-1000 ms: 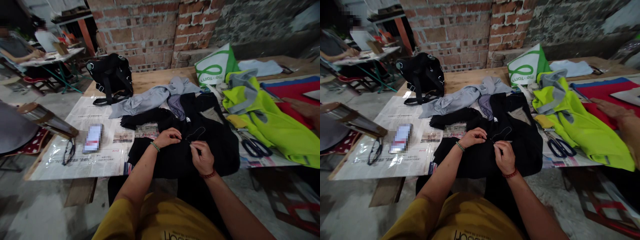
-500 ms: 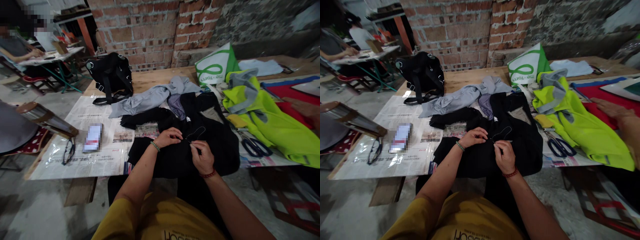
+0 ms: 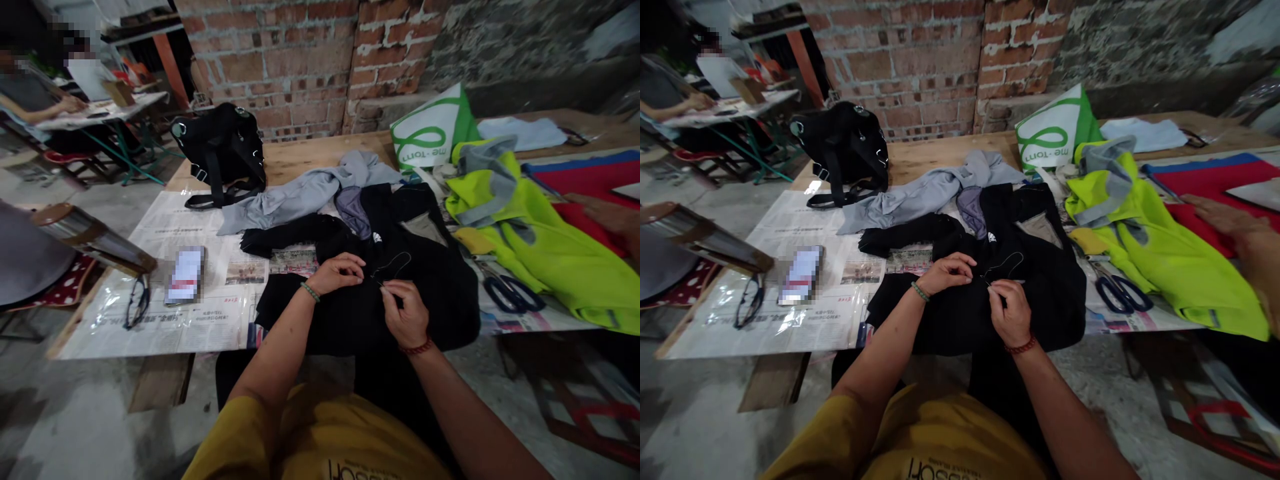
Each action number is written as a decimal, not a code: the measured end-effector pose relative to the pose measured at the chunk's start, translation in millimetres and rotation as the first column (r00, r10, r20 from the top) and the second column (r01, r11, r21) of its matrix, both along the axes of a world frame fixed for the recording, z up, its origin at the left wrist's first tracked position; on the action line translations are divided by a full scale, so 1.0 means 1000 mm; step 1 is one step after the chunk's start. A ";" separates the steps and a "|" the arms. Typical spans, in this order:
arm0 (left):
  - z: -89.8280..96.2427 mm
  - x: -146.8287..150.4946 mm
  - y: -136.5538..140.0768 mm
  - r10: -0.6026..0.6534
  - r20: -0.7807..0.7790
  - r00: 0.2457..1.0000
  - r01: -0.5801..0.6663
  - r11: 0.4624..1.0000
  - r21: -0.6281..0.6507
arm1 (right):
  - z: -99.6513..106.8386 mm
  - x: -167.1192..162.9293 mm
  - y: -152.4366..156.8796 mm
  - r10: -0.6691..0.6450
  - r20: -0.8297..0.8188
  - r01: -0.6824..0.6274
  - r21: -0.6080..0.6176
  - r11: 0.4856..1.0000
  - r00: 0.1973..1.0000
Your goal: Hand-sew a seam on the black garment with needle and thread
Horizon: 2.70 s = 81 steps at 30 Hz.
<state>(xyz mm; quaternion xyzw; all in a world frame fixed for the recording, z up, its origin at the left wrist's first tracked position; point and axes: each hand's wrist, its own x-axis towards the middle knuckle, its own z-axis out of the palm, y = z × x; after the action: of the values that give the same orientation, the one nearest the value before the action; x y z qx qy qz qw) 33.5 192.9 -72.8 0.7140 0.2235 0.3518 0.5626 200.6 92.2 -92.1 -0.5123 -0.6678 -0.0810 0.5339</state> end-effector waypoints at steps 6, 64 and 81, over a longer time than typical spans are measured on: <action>0.000 0.000 0.000 0.019 -0.086 0.996 -0.014 0.998 0.060 | 0.000 0.000 0.000 -0.007 -0.008 0.007 0.002 1.000 1.000; 0.041 -0.056 -0.042 0.661 -0.038 0.749 -0.648 0.743 0.168 | 0.007 -0.001 -0.002 0.053 -0.033 -0.050 0.072 0.996 0.998; 0.015 -0.019 -0.044 0.535 -0.256 0.805 -0.363 0.786 0.500 | 0.007 0.002 -0.004 0.095 -0.044 -0.091 0.087 0.992 0.995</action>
<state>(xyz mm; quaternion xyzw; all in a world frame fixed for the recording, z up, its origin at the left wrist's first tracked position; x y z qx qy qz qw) 14.1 149.0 -57.3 0.7978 0.4134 0.3708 0.2346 202.3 88.2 -84.7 -0.4595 -0.6739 -0.0719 0.5741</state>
